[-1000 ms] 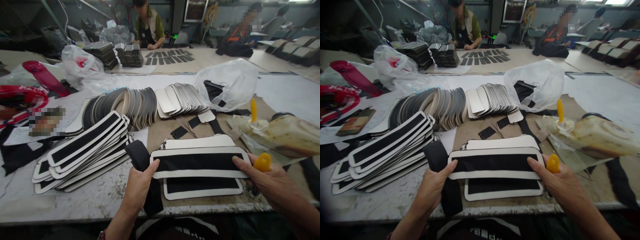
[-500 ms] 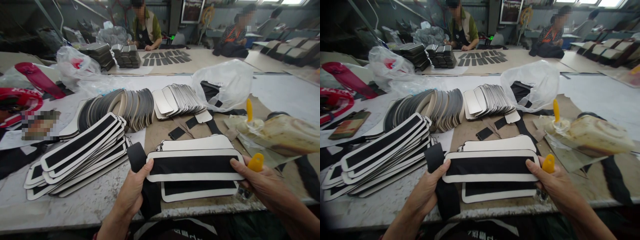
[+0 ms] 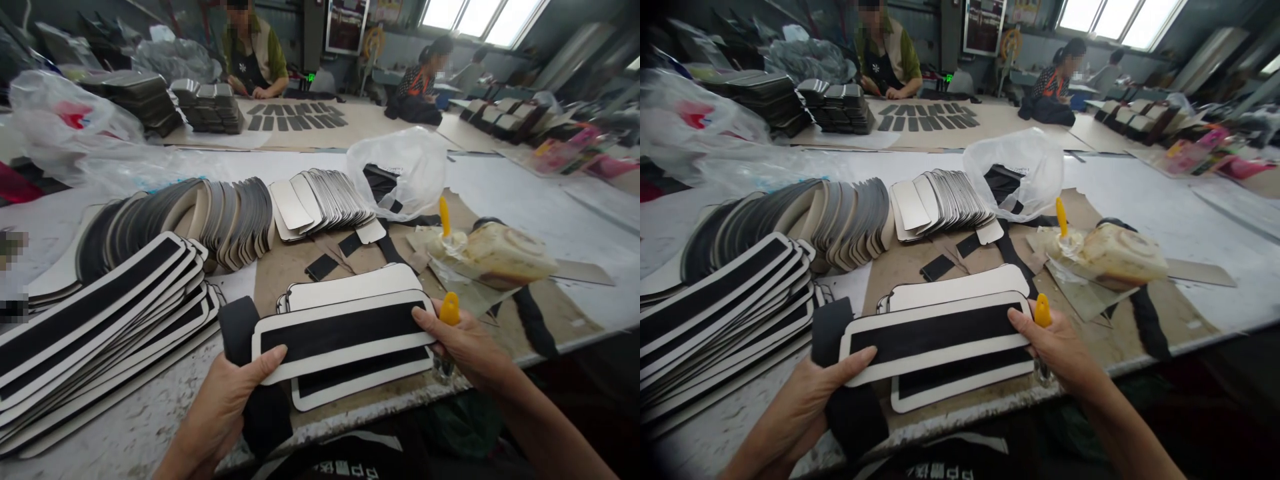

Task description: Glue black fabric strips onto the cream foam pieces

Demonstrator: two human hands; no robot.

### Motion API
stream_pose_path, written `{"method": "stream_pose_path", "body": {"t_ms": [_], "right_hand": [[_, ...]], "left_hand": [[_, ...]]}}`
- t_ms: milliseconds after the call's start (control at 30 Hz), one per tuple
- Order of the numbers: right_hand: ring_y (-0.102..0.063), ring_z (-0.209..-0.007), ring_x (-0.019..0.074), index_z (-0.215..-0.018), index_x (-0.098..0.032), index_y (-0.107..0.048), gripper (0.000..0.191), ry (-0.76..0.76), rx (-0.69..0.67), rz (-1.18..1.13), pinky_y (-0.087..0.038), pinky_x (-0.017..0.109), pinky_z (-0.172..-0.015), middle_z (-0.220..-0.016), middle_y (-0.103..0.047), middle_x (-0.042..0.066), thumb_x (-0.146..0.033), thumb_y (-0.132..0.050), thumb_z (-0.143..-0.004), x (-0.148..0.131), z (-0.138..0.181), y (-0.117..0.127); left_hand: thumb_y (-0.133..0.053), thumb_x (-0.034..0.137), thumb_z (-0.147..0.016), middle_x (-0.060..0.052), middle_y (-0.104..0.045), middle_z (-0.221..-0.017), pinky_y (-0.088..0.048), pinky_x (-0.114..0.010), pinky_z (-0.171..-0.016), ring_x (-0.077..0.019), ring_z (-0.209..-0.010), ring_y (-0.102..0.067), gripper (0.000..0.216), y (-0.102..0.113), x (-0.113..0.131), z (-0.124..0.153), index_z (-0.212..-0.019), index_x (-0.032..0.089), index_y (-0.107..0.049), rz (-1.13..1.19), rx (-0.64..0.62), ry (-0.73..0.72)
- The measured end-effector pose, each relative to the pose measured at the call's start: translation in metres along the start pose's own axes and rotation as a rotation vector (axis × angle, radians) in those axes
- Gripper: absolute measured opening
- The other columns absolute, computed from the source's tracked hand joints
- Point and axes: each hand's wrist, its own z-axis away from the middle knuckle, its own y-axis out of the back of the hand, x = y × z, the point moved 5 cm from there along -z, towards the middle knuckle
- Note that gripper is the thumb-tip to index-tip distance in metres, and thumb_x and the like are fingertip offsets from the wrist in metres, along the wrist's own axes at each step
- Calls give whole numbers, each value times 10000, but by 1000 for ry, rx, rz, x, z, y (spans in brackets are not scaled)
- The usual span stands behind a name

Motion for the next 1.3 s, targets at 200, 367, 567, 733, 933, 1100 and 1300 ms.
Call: {"method": "stream_pose_path", "body": {"t_ms": [200, 367, 567, 733, 933, 1100, 1300], "right_hand": [[-257, -428, 50, -697, -184, -459, 405, -23, -65, -160, -216, 169, -376, -537, -337, -88, -529, -665, -748, 1, 1, -4], [-308, -446, 61, -669, -184, -450, 403, 24, -46, -70, -263, 183, -402, -541, -360, -78, -522, -652, -757, -2, 2, -4], [-323, -456, 67, -674, -181, -457, 411, 60, -58, 39, -273, 194, -417, -535, -362, -75, -546, -608, -787, -3, 1, -3], [-297, -434, 62, -673, -194, -428, 432, -15, -61, -9, -247, 184, -397, -522, -340, -86, -569, -619, -771, 6, 3, -2], [-251, -419, 54, -694, -199, -417, 453, -137, -119, -142, -171, 182, -391, -514, -330, -93, -580, -658, -735, 23, 16, -3], [-266, -425, 72, -661, -199, -429, 464, -213, -136, -33, -189, 211, -412, -474, -339, -80, -614, -623, -742, 46, 30, -2], [-335, -436, 104, -599, -211, -425, 481, -191, -116, 247, -254, 237, -433, -457, -376, -55, -650, -531, -765, 64, 35, 7]], "left_hand": [[-813, 196, -600, -117, -720, -998, -597, -393, -680, -331, -831, -687, 766, 1, -2, 3, -1304, 176, -511, 40, 9, 139], [-793, 236, -642, -79, -730, -973, -603, -367, -651, -314, -823, -692, 724, 12, -11, -3, -1307, 240, -508, 48, 109, 197], [-812, 195, -613, -59, -731, -979, -603, -370, -672, -299, -787, -699, 776, 16, -10, -4, -1318, 267, -494, 13, 154, 153], [-781, 175, -638, -88, -733, -952, -601, -372, -653, -304, -774, -699, 685, 11, -10, 5, -1278, 209, -541, 23, 125, 134], [-787, 183, -624, -112, -737, -897, -586, -401, -698, -314, -786, -696, 621, 12, -25, 15, -1213, 161, -591, 107, 63, 229], [-803, 258, -596, -114, -731, -892, -567, -387, -690, -292, -745, -693, 567, 17, -36, 31, -1129, 155, -638, 62, 88, 224], [-807, 358, -580, 13, -582, -525, -467, -238, -522, -140, -491, -541, 279, 29, -58, 28, -621, 154, -622, -128, 70, 188]]}}
